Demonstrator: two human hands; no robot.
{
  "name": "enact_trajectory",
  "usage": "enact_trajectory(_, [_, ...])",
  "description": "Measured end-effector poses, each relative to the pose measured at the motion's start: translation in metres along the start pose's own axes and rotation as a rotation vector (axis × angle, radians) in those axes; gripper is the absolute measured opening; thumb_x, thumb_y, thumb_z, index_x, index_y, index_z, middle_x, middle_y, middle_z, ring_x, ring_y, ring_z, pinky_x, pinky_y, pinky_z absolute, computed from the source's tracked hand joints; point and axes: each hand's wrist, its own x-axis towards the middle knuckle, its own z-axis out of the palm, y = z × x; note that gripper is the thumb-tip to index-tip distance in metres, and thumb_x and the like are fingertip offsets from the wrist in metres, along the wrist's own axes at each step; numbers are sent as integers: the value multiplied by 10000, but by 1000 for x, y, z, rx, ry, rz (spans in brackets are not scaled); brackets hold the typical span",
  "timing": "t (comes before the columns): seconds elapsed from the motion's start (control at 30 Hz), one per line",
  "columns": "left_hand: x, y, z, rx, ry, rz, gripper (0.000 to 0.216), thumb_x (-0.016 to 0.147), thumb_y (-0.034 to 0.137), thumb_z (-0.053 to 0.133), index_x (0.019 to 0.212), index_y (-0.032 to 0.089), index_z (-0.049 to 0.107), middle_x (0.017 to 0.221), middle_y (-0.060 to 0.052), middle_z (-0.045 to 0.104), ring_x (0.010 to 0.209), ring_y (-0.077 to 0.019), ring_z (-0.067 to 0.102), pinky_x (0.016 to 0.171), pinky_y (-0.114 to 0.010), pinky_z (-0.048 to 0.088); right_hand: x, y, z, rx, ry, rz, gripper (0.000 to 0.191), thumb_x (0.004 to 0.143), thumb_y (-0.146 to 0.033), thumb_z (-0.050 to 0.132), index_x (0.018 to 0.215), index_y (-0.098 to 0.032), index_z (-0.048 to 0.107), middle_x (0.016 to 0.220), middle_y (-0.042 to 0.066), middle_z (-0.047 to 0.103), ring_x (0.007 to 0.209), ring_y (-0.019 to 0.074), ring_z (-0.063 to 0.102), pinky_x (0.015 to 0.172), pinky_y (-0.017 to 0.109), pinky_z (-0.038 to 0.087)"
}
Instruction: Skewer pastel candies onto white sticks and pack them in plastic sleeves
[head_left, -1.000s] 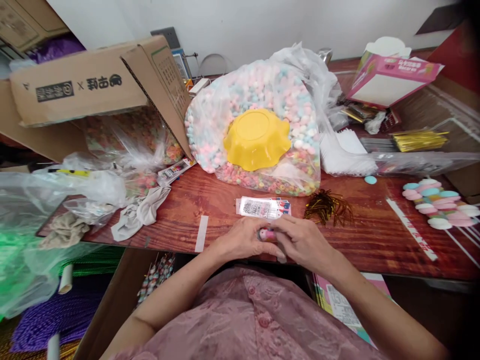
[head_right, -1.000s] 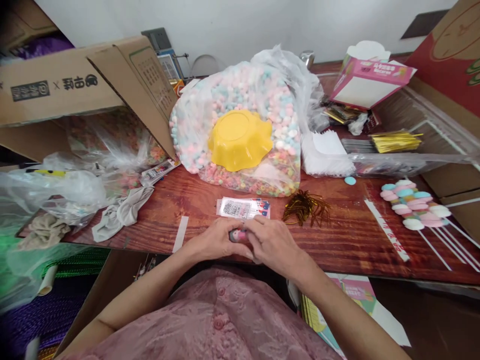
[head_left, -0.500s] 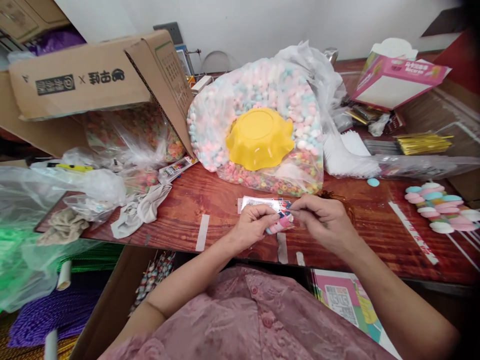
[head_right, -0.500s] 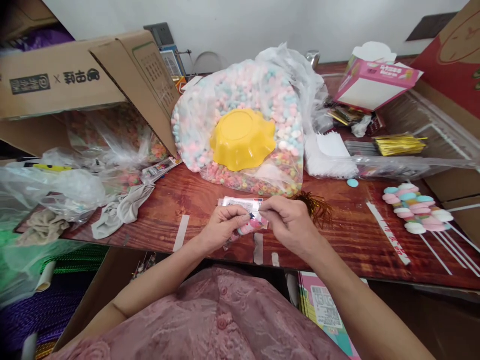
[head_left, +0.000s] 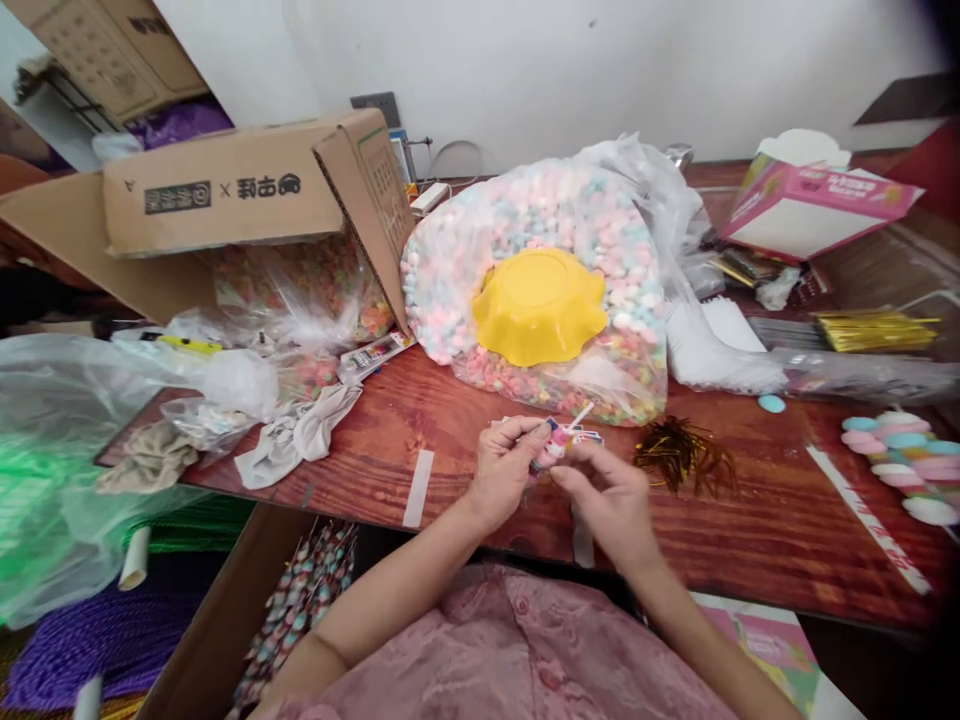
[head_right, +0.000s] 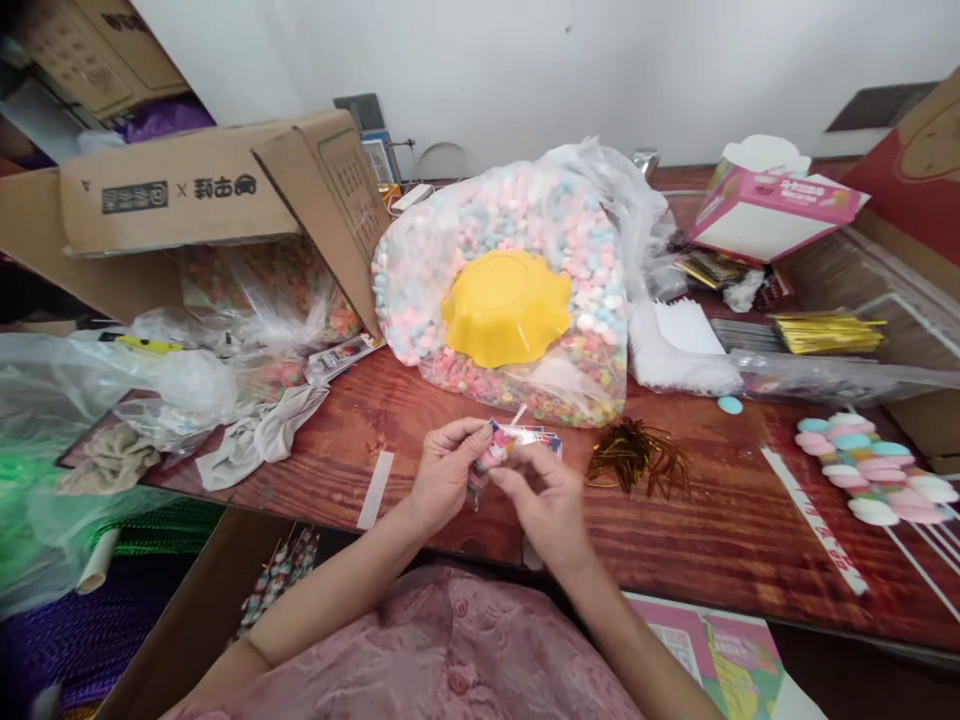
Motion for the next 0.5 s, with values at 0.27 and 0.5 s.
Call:
enact_trajectory(0.27, [-9,-18,0,-30,-74,53,334,914,447,573,772,160,670,730,2,545,681,-101,476,684,-231,415,0,7,13,-111,89,-188,109,832,-228,664,725,-216,673,798,1,652,789,154,591,728,285,460])
enact_trajectory(0.5, [-20,-13,-7,143,-151,49,401,918,512,527,773,154,636,794,-14,531,770,-134,465,761,-252,404,-3,14,23,-154,180,-351,78,851,-188,644,807,-241,682,800,7,583,755,150,558,685,297,459])
